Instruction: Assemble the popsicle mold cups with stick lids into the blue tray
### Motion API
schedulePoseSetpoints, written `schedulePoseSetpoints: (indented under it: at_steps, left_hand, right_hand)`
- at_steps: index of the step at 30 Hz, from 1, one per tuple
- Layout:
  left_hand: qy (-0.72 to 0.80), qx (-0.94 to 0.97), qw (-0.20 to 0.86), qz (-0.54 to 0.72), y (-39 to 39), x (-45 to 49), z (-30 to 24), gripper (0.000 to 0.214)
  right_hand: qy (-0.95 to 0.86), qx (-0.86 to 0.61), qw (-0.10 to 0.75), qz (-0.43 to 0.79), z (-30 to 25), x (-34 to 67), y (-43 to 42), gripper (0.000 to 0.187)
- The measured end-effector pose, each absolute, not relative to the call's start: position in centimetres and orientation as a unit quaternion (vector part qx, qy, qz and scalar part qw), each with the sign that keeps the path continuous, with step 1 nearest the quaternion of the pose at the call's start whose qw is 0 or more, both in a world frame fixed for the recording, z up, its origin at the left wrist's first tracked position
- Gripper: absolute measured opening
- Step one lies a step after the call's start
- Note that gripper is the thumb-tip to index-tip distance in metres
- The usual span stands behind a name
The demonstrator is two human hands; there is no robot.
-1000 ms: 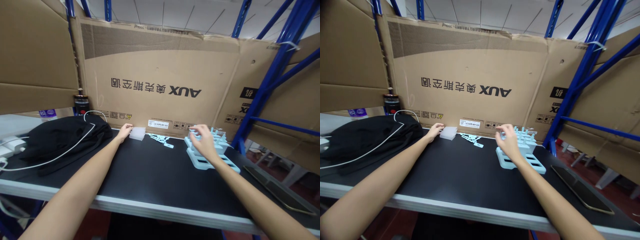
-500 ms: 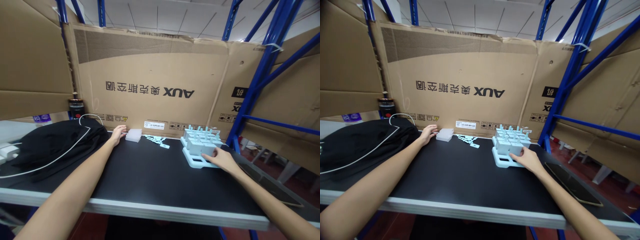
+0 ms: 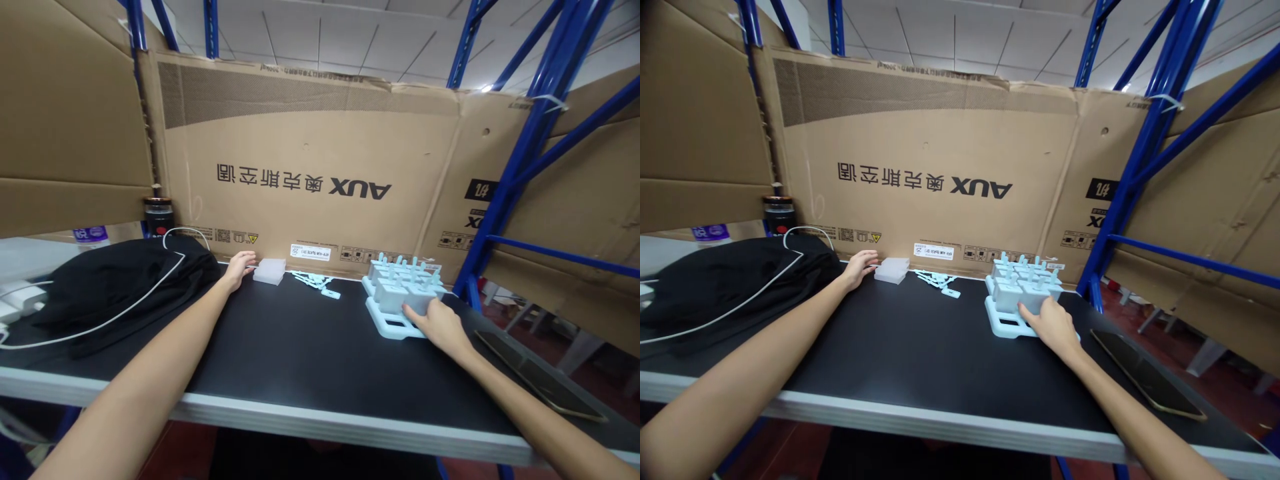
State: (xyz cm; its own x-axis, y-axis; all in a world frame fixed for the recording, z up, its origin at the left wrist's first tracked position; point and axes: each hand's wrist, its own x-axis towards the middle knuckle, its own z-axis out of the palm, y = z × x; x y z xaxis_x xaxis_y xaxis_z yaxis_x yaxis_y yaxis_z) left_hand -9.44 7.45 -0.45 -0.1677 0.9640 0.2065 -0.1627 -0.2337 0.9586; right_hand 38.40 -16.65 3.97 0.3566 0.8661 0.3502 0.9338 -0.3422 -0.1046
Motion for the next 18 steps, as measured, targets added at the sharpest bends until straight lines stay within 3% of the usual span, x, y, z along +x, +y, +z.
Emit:
schedulePoseSetpoints:
  at_steps: [5,12,16,18]
  left_hand:
    - [0.428,0.466,0.446,0.633,7.3,-9.4,-0.4,0.034]
    - [0.422,0.471,0.45,0.63,7.4,-9.6,-0.5,0.035]
    - [0.417,0.47,0.454,0.631,7.3,-9.6,-0.5,0.036]
    - [0.416,0.472,0.455,0.63,7.2,-9.7,-0.4,0.036]
  right_hand:
    - [-0.552,-0.797,0.216,-0.115,4.4,39.3,-16.5,0.053]
    - [-0.553,-0.75,0.335,-0.138,8.9,38.3,-18.0,0.026]
    - [-0.538,-0.734,0.387,-0.148,13.0,35.4,-17.4,0.044]
    - [-0.573,-0.729,0.355,-0.118,14.9,33.1,-15.9,0.052]
